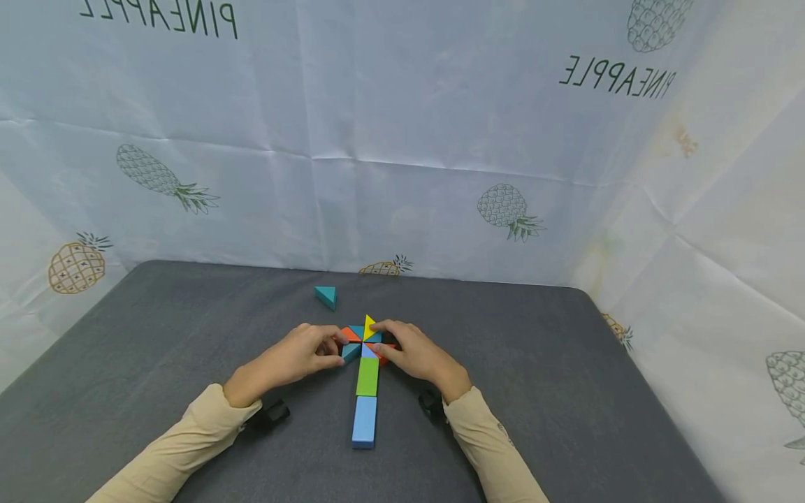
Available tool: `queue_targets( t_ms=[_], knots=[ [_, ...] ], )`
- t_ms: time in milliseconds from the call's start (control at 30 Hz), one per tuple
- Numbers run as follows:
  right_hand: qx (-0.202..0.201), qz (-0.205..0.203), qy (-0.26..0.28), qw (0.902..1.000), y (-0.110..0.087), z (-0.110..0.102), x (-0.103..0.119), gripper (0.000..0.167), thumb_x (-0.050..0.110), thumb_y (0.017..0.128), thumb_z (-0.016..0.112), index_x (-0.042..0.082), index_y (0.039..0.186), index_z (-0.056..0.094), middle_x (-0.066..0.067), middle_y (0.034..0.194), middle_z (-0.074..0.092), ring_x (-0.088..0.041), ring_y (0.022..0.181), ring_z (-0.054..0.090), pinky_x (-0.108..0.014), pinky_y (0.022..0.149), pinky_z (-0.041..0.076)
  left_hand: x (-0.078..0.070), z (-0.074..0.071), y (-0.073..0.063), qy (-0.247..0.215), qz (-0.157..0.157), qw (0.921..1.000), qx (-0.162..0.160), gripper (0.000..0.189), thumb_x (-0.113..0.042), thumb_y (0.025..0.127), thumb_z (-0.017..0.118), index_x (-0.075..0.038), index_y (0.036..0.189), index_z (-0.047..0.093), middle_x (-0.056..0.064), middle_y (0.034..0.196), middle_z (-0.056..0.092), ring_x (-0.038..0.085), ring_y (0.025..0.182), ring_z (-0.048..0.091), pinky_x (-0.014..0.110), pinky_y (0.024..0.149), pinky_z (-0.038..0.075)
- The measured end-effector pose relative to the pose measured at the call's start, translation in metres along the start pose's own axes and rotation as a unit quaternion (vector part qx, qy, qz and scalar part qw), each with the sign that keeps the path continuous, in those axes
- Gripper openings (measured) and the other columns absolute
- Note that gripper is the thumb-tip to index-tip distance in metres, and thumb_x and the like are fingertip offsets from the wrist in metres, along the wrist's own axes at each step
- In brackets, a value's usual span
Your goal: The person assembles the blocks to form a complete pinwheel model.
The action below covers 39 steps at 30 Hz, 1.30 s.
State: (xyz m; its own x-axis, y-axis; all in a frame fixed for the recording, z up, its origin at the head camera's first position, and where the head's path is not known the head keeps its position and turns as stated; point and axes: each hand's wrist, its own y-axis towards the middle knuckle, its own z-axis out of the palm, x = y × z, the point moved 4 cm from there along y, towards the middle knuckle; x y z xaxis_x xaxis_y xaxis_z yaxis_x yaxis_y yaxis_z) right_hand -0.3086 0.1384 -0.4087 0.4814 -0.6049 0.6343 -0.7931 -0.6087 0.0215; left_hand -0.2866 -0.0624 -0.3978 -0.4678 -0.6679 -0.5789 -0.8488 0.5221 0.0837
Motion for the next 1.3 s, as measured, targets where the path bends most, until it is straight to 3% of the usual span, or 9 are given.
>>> queue_targets(
  t_ms=[467,1300],
  knots=[
    [0.001,-0.009,0.005,0.9999,-0.0003,0.0002,0.0001,0.042,0.023,0.103,0.055,0.007,0.142,0.051,-0.012,0.142,0.055,-0.028,0.127,0.056,-0.048,0.103,0.047,-0.0031,0.0004,-0.0008,0.008,0.014,0.9996,-0.022,0.025,-0.013,0.087,0.076,-0.003,0.108,0.066,0.000,0.079,0.071,0.005,0.066,0.059,0.018,0.060,0.047],
    [0.002,-0.006,0.001,1.0000,-0.0001,0.0002,-0.0001,0.042,0.024,0.103,0.055,0.008,0.142,0.052,-0.011,0.142,0.055,-0.029,0.127,0.055,-0.048,0.103,0.047,-0.0022,-0.0013,-0.0006,0.000,0.027,0.9993,-0.026,0.026,-0.012,0.089,0.074,-0.005,0.114,0.068,-0.001,0.076,0.069,0.002,0.061,0.055,0.018,0.056,0.045]
  ],
)
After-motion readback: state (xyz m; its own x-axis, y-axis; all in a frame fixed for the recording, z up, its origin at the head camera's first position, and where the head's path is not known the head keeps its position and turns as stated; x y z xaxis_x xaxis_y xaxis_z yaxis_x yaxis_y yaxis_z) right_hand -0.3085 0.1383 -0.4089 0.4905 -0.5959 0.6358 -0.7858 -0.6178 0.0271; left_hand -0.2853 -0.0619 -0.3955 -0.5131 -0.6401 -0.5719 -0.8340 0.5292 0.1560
